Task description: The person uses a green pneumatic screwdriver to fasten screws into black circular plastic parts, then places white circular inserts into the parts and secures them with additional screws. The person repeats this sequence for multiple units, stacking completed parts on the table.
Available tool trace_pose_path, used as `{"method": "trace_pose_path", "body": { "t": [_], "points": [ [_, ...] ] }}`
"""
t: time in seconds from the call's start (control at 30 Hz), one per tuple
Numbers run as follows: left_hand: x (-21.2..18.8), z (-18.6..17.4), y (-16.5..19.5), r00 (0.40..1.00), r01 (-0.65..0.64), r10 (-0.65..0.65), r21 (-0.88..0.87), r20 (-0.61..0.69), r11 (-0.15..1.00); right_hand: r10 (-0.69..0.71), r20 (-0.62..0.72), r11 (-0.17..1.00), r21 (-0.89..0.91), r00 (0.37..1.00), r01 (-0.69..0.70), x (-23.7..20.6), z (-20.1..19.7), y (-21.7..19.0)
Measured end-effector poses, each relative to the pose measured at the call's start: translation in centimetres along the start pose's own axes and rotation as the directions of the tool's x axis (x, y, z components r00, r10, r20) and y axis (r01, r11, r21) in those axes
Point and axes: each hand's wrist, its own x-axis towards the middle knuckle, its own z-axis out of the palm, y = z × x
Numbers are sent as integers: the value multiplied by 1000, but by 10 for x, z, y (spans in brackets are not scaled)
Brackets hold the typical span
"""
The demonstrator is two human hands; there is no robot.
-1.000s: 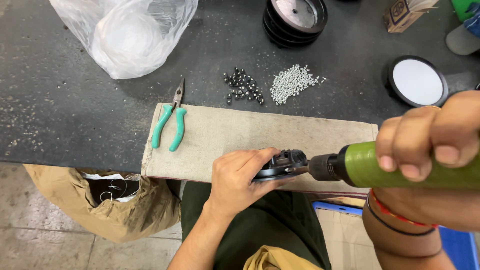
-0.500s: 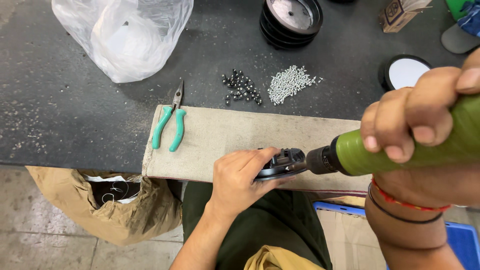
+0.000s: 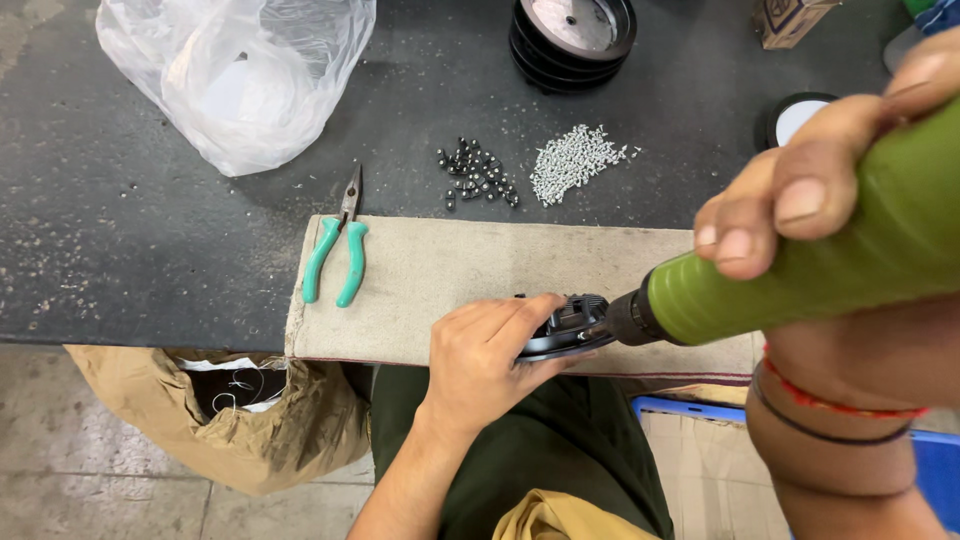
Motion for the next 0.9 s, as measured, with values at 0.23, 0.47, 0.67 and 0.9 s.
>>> {"method": "trace_pose_path", "body": {
  "t": [0.23,0.47,0.67,0.9],
  "points": [
    [1,0,1,1000,-5,5,4,-3,1000,77,79,980,177,994,-89,0,-3,0],
    [1,0,0,1000,9,-9,-1,-5,1000,82,74,980,174,994,-94,-7,-15,-2],
    [1,-1,-2,999,29,-30,-18,-13,999,63,114,983,165,992,-81,3,-12,0],
    [0,0,-3,1000,6,-6,-18,-11,1000,20,133,982,-190,991,6,9,28,2]
  ]
}}
